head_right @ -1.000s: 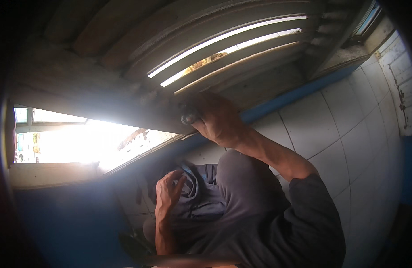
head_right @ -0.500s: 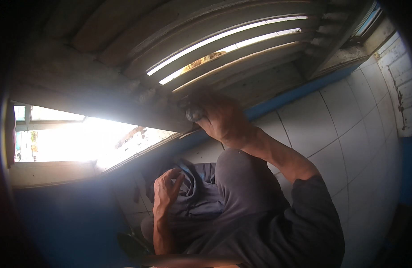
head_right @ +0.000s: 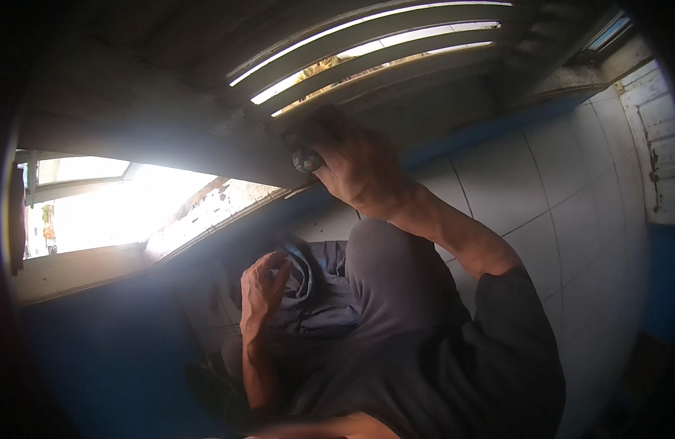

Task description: The person scrapes old paint from a wooden window sill and the underside of a wooden shutter using a metal scraper. They occasionally wipe the surface with a grey cloth to remove debris.

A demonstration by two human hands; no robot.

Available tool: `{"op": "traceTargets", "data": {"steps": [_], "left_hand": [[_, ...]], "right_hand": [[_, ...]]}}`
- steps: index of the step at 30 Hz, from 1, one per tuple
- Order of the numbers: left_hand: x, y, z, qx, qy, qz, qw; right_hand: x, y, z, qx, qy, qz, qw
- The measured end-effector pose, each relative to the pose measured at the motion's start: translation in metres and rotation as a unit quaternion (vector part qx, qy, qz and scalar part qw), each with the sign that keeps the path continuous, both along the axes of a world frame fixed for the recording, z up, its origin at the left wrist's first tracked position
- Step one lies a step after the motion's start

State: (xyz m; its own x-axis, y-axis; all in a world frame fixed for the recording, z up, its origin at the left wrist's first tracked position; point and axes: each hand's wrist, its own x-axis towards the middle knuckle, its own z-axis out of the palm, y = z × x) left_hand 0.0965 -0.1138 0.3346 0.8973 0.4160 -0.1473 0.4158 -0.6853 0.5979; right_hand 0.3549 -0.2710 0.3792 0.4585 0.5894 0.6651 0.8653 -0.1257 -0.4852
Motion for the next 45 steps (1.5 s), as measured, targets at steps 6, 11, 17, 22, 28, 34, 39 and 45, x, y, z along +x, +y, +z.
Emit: {"op": "traceTargets", "data": {"steps": [6,11,17,22,28,34,39,45], "left_hand": [[0.004,-0.004,0.002,0.016,-0.036,-0.014,0.999],[0.004,-0.004,0.003,-0.009,-0.002,0.009,1.0],[0.005,-0.006,0.006,-0.005,0.004,0.006,1.0],[-0.001,-0.002,-0.004,0.0,-0.031,0.005,1.0],[-0.002,-0.003,0.001,0.01,-0.025,0.002,1.0],[0.006,-0.005,0.004,0.008,-0.02,-0.012,1.0],[0.0,-0.005,0.001,0.02,-0.031,0.005,0.999],[0.008,-0.005,0.005,0.009,-0.025,-0.009,1.0]], "right_hand": [[0.011,0.008,-0.024,-0.021,-0.116,-0.024,0.993],[0.018,0.011,-0.028,-0.055,-0.065,0.023,0.996],[0.016,-0.006,-0.005,0.008,-0.074,0.007,0.997],[0.029,-0.043,0.014,-0.008,-0.06,-0.04,0.997],[0.043,-0.085,0.032,-0.054,-0.019,-0.118,0.991],[0.083,-0.081,-0.008,-0.045,-0.067,-0.17,0.982],[0.073,-0.075,-0.002,0.019,-0.134,-0.171,0.976],[0.095,-0.095,-0.02,-0.018,-0.037,-0.181,0.983]]}}
